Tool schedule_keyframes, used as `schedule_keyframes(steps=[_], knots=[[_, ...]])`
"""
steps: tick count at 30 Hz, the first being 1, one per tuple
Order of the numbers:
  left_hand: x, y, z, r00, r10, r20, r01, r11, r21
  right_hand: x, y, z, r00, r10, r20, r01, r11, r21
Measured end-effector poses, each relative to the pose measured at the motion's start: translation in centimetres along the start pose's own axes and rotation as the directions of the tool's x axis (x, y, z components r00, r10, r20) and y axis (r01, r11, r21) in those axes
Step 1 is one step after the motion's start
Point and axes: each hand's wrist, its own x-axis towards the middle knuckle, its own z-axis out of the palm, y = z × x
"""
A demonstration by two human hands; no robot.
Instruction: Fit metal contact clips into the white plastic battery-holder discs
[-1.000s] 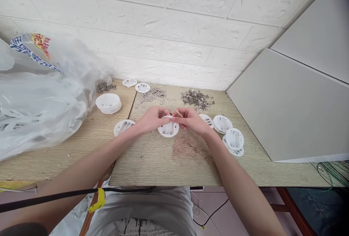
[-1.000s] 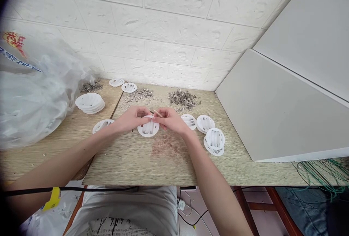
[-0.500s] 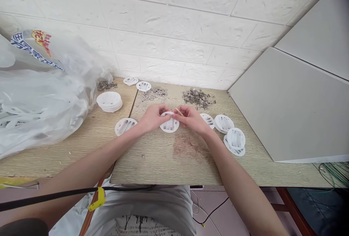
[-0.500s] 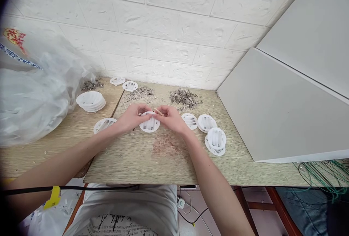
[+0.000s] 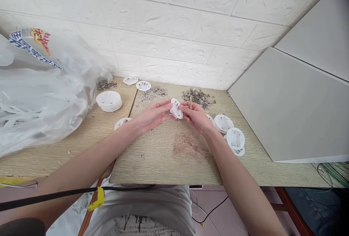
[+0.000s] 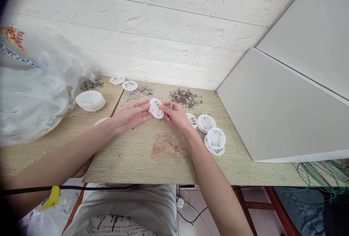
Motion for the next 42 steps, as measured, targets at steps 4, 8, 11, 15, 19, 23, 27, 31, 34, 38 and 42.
schedule_keyframes(steps=[4,8,11,15,19,23,27,31,34,38,42], knots=[[0.13,-0.07,0.09,0.998,0.014,-0.068,-0.016,0.999,-0.030,0.00,-0.06,0.00,0.999,-0.034,-0.017,0.033,0.999,-0.029],[0.20,0.06,0.26,0.992,0.034,-0.122,-0.041,0.998,-0.057,-0.06,-0.18,-0.15,0.996,-0.076,-0.039,0.069,0.986,-0.154],[0.23,0.11,0.26,0.985,0.043,-0.165,-0.053,0.997,-0.053,0.00,-0.04,-0.43,0.985,-0.167,-0.052,0.142,0.935,-0.324],[0.27,0.09,0.18,0.981,0.045,-0.190,-0.056,0.997,-0.053,0.05,0.26,-0.70,0.960,-0.279,0.021,0.247,0.811,-0.530],[0.25,0.14,0.28,0.977,0.043,-0.207,-0.055,0.997,-0.051,-0.06,0.29,-0.56,0.952,-0.300,0.054,0.255,0.686,-0.682],[0.09,0.24,0.58,0.977,0.034,-0.212,-0.044,0.998,-0.044,-0.17,0.12,-0.28,0.945,-0.325,0.046,0.244,0.603,-0.760],[-0.04,0.26,0.77,0.972,0.022,-0.236,-0.033,0.999,-0.041,-0.33,0.01,-0.16,0.930,-0.366,0.029,0.236,0.535,-0.811],[-0.05,0.15,0.75,0.972,0.022,-0.236,-0.028,0.999,-0.024,-0.45,0.13,-0.09,0.913,-0.405,0.038,0.233,0.444,-0.865],[-0.04,0.03,0.76,0.972,0.029,-0.233,-0.033,0.999,-0.014,-0.46,0.31,0.00,0.901,-0.429,0.068,0.246,0.374,-0.894],[-0.01,-0.08,0.73,0.971,0.036,-0.237,-0.039,0.999,-0.007,-0.51,0.44,0.17,0.881,-0.463,0.101,0.265,0.305,-0.915],[0.02,-0.03,0.71,0.970,0.029,-0.242,-0.034,0.999,-0.016,-0.54,0.39,0.23,0.875,-0.476,0.093,0.276,0.333,-0.902]])
